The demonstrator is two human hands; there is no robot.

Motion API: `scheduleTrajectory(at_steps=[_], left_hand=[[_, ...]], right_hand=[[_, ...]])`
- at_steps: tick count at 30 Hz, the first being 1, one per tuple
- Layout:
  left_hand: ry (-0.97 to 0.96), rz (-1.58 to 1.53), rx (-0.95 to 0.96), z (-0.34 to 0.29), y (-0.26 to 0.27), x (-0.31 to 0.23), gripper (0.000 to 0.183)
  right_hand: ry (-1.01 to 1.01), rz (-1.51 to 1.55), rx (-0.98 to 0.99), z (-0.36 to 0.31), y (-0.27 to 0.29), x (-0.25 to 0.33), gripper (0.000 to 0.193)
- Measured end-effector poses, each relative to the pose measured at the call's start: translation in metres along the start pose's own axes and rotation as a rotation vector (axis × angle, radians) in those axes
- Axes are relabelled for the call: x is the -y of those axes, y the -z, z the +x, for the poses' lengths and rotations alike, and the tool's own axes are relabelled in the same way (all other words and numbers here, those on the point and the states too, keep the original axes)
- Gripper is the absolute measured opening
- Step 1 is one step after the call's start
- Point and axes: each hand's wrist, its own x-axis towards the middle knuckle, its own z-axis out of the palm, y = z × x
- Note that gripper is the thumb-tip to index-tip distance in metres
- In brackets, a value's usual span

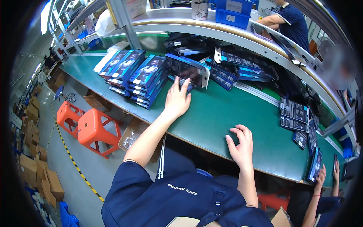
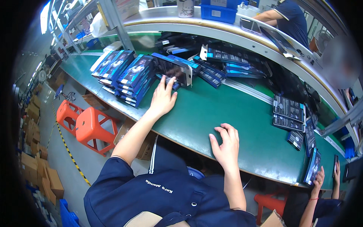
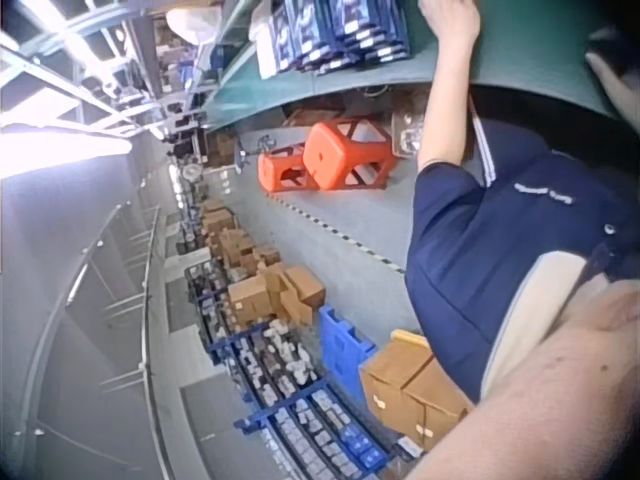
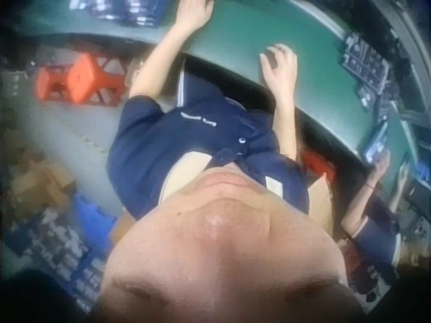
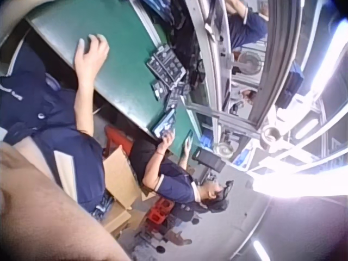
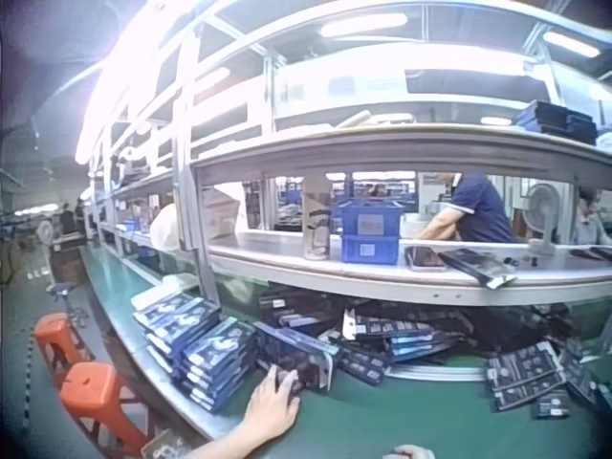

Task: Organizing and stacking small packaged electronic accessories on an assembly line.

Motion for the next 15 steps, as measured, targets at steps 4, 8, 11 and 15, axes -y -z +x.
scheduleTrajectory(at_steps=[4,8,11,15], left_hand=[[0.042,0.080,-0.075,0.020,-0.009,-0.018,0.084],[-0.038,0.097,-0.181,0.046,-0.020,-0.005,0.090],[-0.017,0.030,0.000,0.047,-0.018,0.012,0.092],[0.018,0.033,0.002,0.040,-0.015,0.004,0.094]], right_hand=[[0.051,-0.034,-0.050,-0.002,0.004,-0.008,0.026],[-0.096,0.243,-0.212,-0.001,0.018,-0.023,0.024],[-0.146,0.107,-0.584,-0.003,0.064,-0.067,0.016],[-0.105,-0.582,-0.949,-0.014,0.194,-0.147,0.012]])
